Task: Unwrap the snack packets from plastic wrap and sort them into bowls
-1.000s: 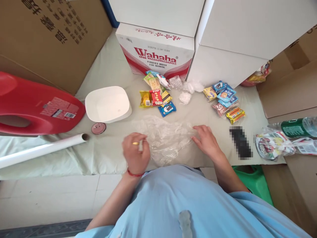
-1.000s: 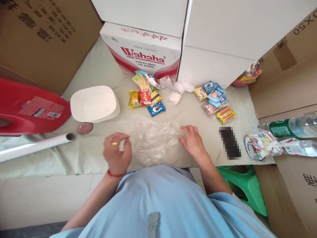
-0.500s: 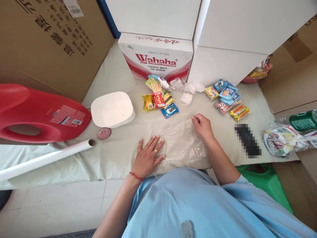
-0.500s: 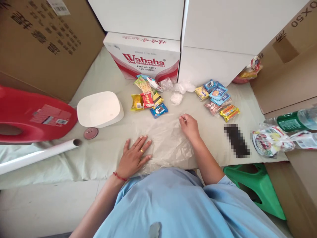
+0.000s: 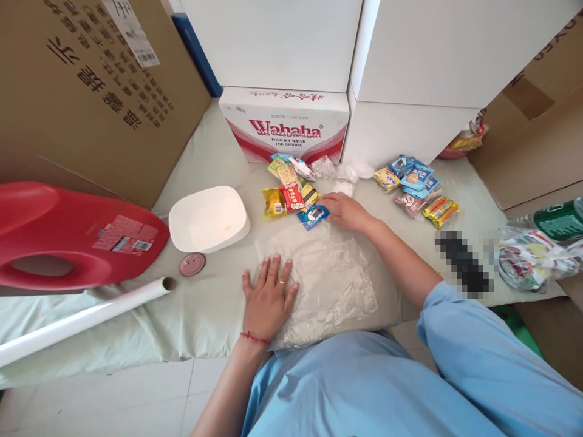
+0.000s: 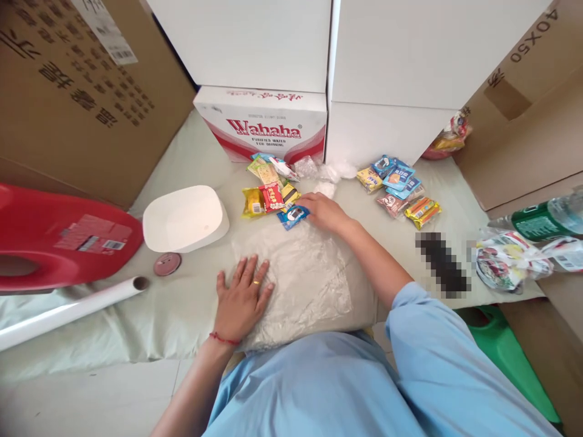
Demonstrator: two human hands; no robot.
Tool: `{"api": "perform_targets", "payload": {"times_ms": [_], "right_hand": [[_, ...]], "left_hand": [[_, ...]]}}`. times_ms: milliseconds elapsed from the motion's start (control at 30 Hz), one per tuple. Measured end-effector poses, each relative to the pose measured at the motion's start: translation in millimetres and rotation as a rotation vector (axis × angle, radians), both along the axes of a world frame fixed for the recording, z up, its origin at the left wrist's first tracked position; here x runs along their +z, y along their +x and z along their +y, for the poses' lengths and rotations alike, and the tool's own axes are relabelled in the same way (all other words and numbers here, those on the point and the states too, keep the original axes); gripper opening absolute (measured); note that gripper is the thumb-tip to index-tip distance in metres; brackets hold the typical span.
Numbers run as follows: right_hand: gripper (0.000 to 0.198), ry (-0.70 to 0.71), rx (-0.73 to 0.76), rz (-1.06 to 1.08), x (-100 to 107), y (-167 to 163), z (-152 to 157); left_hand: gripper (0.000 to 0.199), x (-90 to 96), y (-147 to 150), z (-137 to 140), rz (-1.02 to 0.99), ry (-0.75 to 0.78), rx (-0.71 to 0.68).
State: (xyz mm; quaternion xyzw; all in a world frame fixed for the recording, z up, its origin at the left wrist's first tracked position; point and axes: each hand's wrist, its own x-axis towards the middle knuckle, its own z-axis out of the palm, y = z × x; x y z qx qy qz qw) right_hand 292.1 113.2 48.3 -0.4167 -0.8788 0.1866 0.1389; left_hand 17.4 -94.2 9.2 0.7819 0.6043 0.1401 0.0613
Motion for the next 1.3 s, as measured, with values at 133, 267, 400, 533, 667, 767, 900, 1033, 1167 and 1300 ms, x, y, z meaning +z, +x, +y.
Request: {"api": "perform_targets", "payload": {"times_ms": [133, 267, 400, 533, 667, 767, 900, 1033, 1167, 1300], "right_hand": [[0.055, -0.095, -0.033, -0.093, -14.8, -17.8, 9.6], [0.032, -0.047, -0.206, 0.122, -30.3, 4.0, -6.0], [0.026, -0.011, -0.426, 0.291, -33.0, 40.8, -18.1], [0.026, -0.058, -0.418, 0.29, -23.8, 44.5, -18.4], [0.035, -0.098, -0.447, 0.138, -18.4, 9.2, -8.2], [0.037, -0.17, -0.462, -0.055, -18.3, -16.6, -0.7], [0.034, -0.316, -0.471, -0.034, -18.1, -20.0, 2.6], [0.033, -0.282, -0.617, 0.055, -12.8, 14.7, -4.1], [0.031, -0.06, -0.789, 0.229, 9.0, 54.7, -28.6], [0.03, 0.018, -0.571, 0.573, 35.2, 52.1, -76.8]], "left_hand": [[0.055, -0.3, 1.9, 0.7, 0.034, -0.068, -0.008], [0.056, 2.5, 2.2, -0.2, 0.036, -0.09, 0.001], [0.056, 2.3, 2.0, 0.3, 0.03, -0.094, -0.002], [0.056, 0.1, 1.3, 1.0, 0.021, -0.079, -0.009], [0.056, -0.8, 1.5, 1.6, 0.029, -0.068, -0.007], [0.056, -0.7, 1.9, 1.8, 0.024, -0.069, -0.007], [0.056, -1.1, 1.9, 1.7, 0.014, -0.076, -0.002], [0.055, -2.3, 2.5, 1.5, -0.006, -0.067, 0.002], [0.056, -3.0, 3.8, 1.6, -0.036, -0.061, 0.013], [0.058, -2.6, 4.6, 2.0, -0.04, -0.066, 0.014]]}}
